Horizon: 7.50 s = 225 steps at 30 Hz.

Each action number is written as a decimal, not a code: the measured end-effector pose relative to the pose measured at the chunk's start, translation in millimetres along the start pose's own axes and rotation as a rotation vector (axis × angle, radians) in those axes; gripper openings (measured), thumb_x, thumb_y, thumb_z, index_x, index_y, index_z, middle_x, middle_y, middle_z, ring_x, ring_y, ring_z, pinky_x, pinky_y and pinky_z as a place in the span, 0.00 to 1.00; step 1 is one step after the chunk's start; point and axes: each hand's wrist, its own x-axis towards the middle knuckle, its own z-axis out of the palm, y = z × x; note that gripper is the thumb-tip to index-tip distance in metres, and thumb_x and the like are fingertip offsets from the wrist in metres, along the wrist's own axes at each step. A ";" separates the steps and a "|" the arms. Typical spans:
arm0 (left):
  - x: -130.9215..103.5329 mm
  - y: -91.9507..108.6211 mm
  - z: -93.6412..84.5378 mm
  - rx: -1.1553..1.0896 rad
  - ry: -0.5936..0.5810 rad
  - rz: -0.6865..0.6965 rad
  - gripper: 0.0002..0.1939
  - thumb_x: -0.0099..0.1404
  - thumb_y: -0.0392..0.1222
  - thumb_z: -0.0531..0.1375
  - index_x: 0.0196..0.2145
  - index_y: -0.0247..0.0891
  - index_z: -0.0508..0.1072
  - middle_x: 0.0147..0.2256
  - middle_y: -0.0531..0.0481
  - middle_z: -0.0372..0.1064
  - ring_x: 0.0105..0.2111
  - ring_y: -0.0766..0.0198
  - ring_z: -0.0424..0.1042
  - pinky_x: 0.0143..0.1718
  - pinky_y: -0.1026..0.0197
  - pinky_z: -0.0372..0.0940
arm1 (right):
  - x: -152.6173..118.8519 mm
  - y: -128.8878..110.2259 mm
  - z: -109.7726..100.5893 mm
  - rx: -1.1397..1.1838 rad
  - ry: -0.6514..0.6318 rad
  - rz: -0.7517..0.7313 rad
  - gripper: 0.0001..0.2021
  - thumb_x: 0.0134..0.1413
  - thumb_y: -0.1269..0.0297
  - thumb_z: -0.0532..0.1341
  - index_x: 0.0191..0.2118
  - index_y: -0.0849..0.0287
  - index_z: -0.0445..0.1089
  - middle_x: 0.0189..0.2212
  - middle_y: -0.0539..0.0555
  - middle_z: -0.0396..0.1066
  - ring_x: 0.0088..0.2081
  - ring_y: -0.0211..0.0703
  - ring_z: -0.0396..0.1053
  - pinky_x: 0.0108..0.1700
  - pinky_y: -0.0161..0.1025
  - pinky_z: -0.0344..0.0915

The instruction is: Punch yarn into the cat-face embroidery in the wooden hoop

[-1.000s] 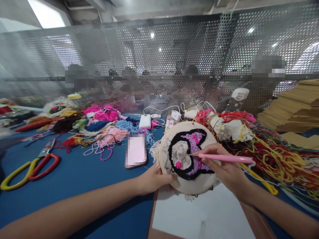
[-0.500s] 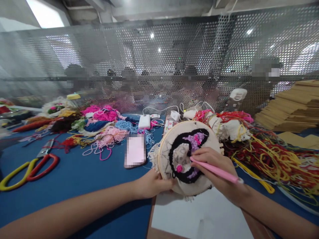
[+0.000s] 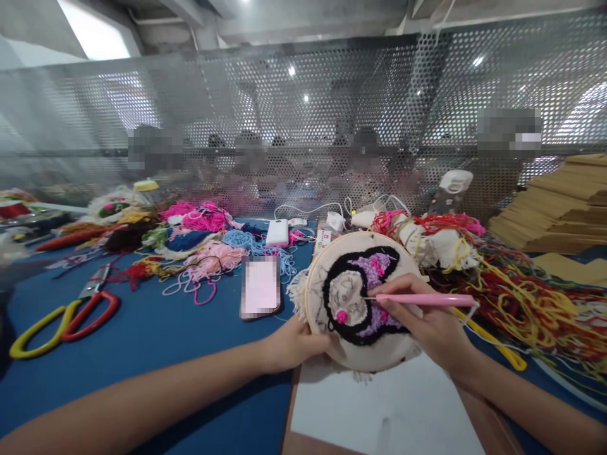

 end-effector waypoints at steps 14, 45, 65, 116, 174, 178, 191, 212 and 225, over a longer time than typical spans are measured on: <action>0.6 2.0 0.7 -0.027 0.000 0.019 0.13 0.54 0.44 0.64 0.33 0.31 0.71 0.28 0.47 0.70 0.24 0.66 0.68 0.24 0.65 0.66 | 1.3 0.7 -0.9 0.021 0.019 -0.024 0.01 0.57 0.64 0.59 0.36 0.53 0.66 0.31 0.50 0.71 0.34 0.39 0.70 0.33 0.34 0.68; 1.9 -2.5 0.5 -0.065 0.019 -0.020 0.12 0.52 0.42 0.65 0.29 0.29 0.71 0.26 0.47 0.69 0.23 0.68 0.68 0.24 0.66 0.66 | -2.6 1.0 2.9 -0.053 0.100 -0.084 0.01 0.56 0.66 0.59 0.36 0.54 0.67 0.30 0.51 0.71 0.35 0.41 0.71 0.32 0.35 0.68; -5.4 8.4 5.3 0.105 -0.032 -0.008 0.08 0.54 0.41 0.62 0.30 0.33 0.72 0.25 0.52 0.67 0.25 0.67 0.64 0.28 0.64 0.63 | -2.0 -6.5 4.4 -0.159 0.008 -0.127 0.02 0.53 0.65 0.63 0.34 0.54 0.69 0.29 0.49 0.72 0.32 0.39 0.70 0.33 0.36 0.65; -7.0 17.2 13.1 0.219 -0.077 0.243 0.02 0.55 0.35 0.59 0.27 0.34 0.69 0.23 0.54 0.63 0.25 0.69 0.60 0.31 0.65 0.62 | -4.8 -15.9 4.6 -0.118 -0.064 -0.082 0.03 0.53 0.65 0.63 0.35 0.52 0.69 0.30 0.47 0.71 0.33 0.38 0.69 0.35 0.36 0.64; -0.6 6.4 6.3 0.079 0.019 -0.020 0.09 0.53 0.41 0.62 0.26 0.32 0.69 0.22 0.51 0.66 0.21 0.69 0.64 0.22 0.67 0.62 | 4.4 -12.0 6.4 0.167 0.094 0.073 0.05 0.55 0.61 0.60 0.33 0.56 0.67 0.33 0.53 0.71 0.31 0.40 0.71 0.34 0.39 0.70; 0.6 3.8 5.6 0.059 0.018 -0.002 0.10 0.54 0.42 0.62 0.26 0.31 0.70 0.22 0.50 0.67 0.20 0.70 0.65 0.21 0.67 0.63 | 6.3 -11.1 5.7 0.311 0.134 0.128 0.07 0.54 0.59 0.61 0.32 0.57 0.67 0.32 0.52 0.71 0.29 0.39 0.73 0.33 0.36 0.72; -2.2 7.9 5.9 0.122 -0.024 -0.008 0.09 0.53 0.42 0.62 0.26 0.31 0.71 0.22 0.50 0.66 0.22 0.68 0.63 0.23 0.66 0.62 | 7.1 -10.3 7.0 0.215 0.140 0.122 0.06 0.54 0.60 0.61 0.31 0.55 0.67 0.30 0.51 0.69 0.30 0.40 0.71 0.32 0.38 0.69; -3.4 8.0 13.2 0.031 0.002 0.039 0.05 0.50 0.36 0.61 0.26 0.32 0.71 0.23 0.52 0.66 0.22 0.70 0.64 0.23 0.68 0.64 | 14.4 -14.4 16.0 -0.105 -0.031 0.111 0.05 0.54 0.60 0.59 0.32 0.54 0.64 0.26 0.47 0.66 0.28 0.39 0.64 0.28 0.35 0.61; 8.5 6.1 5.5 -0.479 0.180 -0.157 0.23 0.36 0.28 0.59 0.35 0.31 0.75 0.25 0.46 0.75 0.19 0.63 0.69 0.17 0.65 0.64 | 12.2 41.8 36.2 -0.041 -0.148 0.084 0.12 0.57 0.56 0.55 0.42 0.54 0.70 0.26 0.51 0.71 0.25 0.41 0.69 0.23 0.35 0.66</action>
